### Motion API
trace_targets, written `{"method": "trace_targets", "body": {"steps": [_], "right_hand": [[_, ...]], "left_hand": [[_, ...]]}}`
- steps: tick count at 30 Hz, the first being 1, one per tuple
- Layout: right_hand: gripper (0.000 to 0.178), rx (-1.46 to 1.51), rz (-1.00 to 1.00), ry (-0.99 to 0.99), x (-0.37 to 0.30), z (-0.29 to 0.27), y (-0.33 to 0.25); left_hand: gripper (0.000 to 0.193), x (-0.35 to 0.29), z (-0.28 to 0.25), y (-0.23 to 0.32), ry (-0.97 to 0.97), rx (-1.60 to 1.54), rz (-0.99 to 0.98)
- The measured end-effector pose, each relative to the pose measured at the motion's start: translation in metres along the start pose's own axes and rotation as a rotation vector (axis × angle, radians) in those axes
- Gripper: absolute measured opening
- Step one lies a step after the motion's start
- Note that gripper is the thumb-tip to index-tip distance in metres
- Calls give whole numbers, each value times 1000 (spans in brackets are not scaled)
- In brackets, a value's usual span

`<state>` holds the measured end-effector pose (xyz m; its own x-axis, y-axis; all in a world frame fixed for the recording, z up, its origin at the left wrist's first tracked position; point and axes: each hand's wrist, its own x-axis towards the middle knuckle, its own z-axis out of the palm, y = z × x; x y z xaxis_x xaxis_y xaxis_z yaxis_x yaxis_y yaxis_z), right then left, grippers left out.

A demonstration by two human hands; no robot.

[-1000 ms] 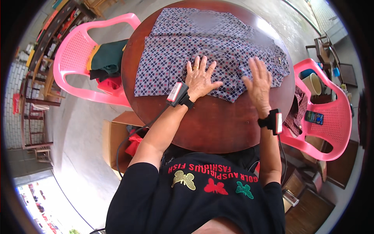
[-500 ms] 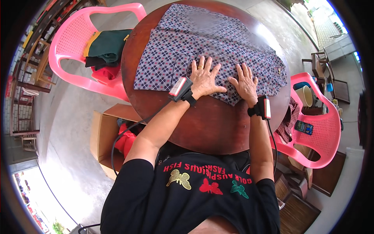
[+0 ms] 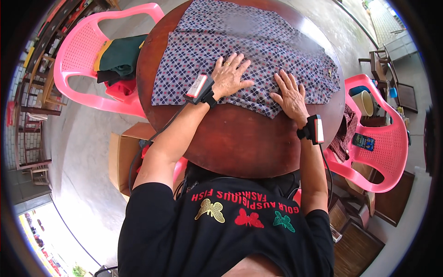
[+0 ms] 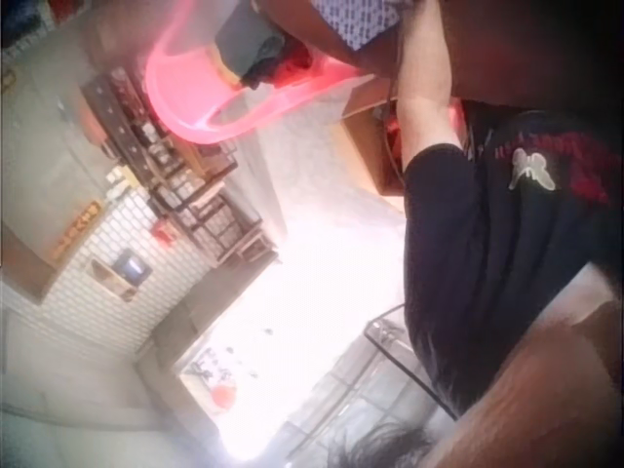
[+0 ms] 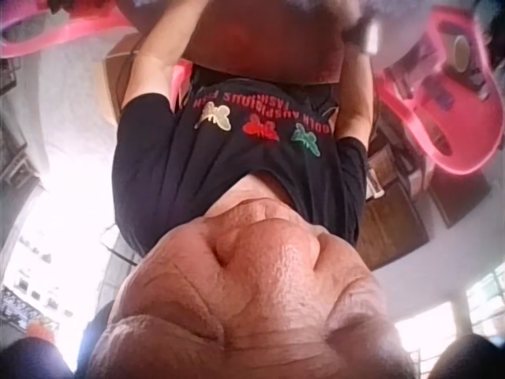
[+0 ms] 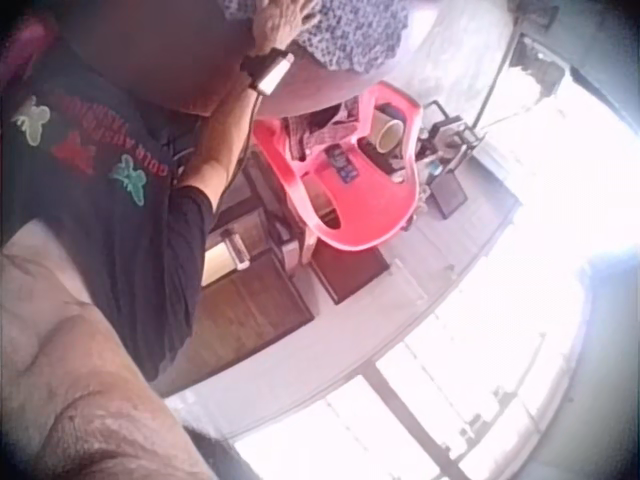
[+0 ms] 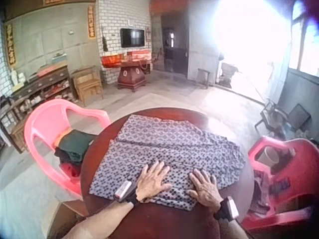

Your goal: The person is buttoning a patterned shirt on a round table.

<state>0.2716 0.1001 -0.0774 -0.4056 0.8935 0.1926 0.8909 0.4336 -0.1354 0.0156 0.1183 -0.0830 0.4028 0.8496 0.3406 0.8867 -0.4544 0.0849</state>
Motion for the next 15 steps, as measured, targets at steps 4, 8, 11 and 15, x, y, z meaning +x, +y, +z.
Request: {"method": "trace_targets", "body": {"steps": [4, 8, 11, 15], "right_hand": [[67, -19, 4, 16, -2, 2, -1], [67, -14, -8, 42, -1, 2, -1], [66, 6, 3, 38, 1, 2, -4], [66, 24, 22, 2, 0, 1, -1]], "left_hand": [[87, -1, -2, 1, -62, 13, -12], [90, -1, -5, 2, -67, 27, -14], [89, -1, -5, -1, -46, 26, -5], [87, 1, -4, 0, -68, 16, -5]]}}
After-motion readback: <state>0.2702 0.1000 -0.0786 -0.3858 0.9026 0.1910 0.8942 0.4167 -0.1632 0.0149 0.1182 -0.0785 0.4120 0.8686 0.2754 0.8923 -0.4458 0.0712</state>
